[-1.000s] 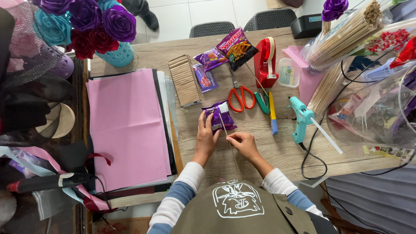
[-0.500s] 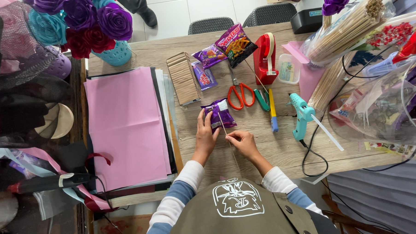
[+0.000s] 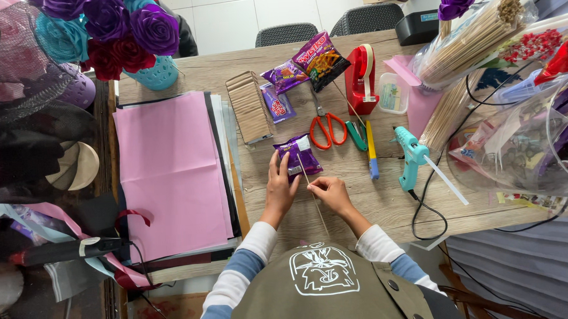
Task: The person assembles a candy bouquet by attaching purple candy packets to wooden sticks using a hot glue gun and securing them with tape. The person handles the glue gun, sticks, and candy packets one at a time, placing the finished items on the table.
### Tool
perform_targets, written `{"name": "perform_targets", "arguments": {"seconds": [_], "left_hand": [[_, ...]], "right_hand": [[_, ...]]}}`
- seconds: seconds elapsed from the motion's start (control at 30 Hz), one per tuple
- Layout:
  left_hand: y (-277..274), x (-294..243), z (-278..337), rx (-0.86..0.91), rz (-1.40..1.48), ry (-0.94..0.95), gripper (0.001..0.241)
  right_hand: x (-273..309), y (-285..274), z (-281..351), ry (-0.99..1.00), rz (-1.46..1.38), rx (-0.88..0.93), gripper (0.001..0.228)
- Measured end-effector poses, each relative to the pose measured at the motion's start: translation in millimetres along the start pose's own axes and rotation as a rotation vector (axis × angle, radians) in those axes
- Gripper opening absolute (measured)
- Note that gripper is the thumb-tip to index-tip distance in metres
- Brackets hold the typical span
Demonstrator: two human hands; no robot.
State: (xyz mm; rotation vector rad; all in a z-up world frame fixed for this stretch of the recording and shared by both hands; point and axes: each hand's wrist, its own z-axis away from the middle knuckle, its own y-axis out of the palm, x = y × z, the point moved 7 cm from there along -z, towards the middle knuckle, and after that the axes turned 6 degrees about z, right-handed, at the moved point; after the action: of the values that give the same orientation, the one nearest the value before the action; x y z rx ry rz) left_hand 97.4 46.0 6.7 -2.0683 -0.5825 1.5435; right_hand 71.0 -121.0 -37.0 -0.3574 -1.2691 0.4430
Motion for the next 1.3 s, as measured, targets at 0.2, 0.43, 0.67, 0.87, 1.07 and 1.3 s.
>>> {"name": "perform_targets", "arguments": {"seconds": [0.2, 0.43, 0.67, 0.87, 1.07, 1.3], "left_hand": [[3.5, -14.0, 23.6, -0.025, -0.233, 0.107, 0.071], [7.8, -27.5, 37.3, -0.033, -0.377, 0.332, 0.066], [3.8, -28.2, 36.2, -0.058, -0.366, 0.384, 0.057], [-0.9, -34.6, 36.0, -0.060, -0.370, 0.398, 0.052], [1.5, -31.7, 37.4, -0.072, -0.391, 0.405, 0.053], [1.6, -32.2, 38.4, -0.089, -0.382, 0.422, 0.056]], "right_hand": [[-6.9, 2.3, -4.4, 0.012, 0.033, -0.002, 0.007], [-12.2, 4.8, -9.1, 0.020, 0.077, 0.019, 0.008], [-16.8, 7.4, -12.0, 0.042, 0.081, 0.024, 0.007], [-18.0, 9.5, -13.9, 0.059, 0.114, 0.027, 0.007], [-14.5, 10.9, -13.6, 0.053, 0.109, 0.035, 0.006], [-18.5, 12.8, -11.4, 0.025, 0.174, 0.026, 0.012]]}}
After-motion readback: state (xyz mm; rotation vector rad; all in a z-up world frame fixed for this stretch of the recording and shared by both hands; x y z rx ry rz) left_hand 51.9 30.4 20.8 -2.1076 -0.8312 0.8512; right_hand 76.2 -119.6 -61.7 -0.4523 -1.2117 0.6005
